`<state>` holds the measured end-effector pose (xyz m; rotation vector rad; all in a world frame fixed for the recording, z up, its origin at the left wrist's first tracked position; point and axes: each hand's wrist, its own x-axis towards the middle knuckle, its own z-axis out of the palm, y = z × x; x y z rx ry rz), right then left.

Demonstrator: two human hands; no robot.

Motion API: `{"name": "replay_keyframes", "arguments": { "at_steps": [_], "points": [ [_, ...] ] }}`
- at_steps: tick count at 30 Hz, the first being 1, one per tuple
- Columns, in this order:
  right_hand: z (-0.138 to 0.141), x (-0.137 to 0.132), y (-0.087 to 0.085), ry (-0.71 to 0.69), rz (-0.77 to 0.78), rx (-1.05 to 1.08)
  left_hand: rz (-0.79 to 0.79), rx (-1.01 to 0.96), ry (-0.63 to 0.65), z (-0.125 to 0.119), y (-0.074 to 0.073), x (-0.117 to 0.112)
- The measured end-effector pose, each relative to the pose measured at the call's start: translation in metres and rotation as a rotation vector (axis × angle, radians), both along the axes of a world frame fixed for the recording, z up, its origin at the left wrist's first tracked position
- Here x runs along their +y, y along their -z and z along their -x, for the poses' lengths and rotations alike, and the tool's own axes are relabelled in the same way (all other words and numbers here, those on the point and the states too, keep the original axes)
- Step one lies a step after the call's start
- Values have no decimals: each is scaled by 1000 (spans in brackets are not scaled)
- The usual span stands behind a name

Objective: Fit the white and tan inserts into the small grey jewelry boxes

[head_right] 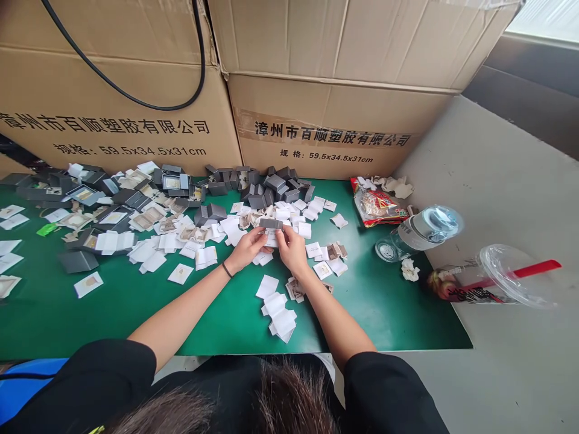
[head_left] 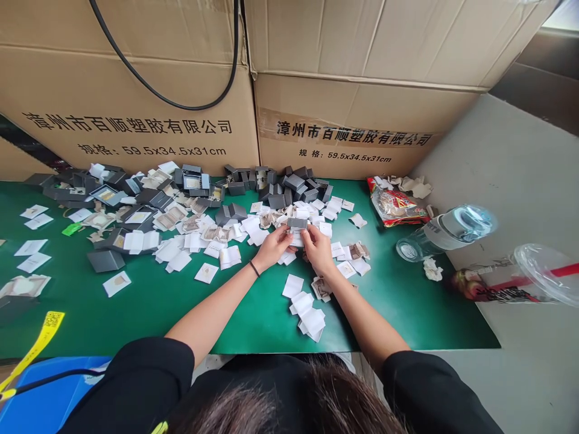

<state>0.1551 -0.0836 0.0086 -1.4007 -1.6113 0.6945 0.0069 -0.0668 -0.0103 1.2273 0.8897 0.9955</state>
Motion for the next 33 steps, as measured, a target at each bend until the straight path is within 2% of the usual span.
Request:
{"name": "replay_keyframes", "arguments": {
  "at_steps": [7,14,19,23,28,33],
  "points": [
    [2,-1,0,-88,5,-125,-59,-32,-61,0,5,-2],
    [2,-1,1,-58,-39,-201,-131,50,-115,-4,8,-3],
    [0,1,2,-68,18,-105,-39,-26,-26,-4,-1,-4],
    [1,0,0,-45,19,-57,-57,50,41,-1,-6,-5],
    [-3,0,-2,34,-132,-60,-129,227,56,0,-8,-9],
    [-11,0,-4,11,-357,-260,-94,241,55,1,-11,-11]
  ]
}}
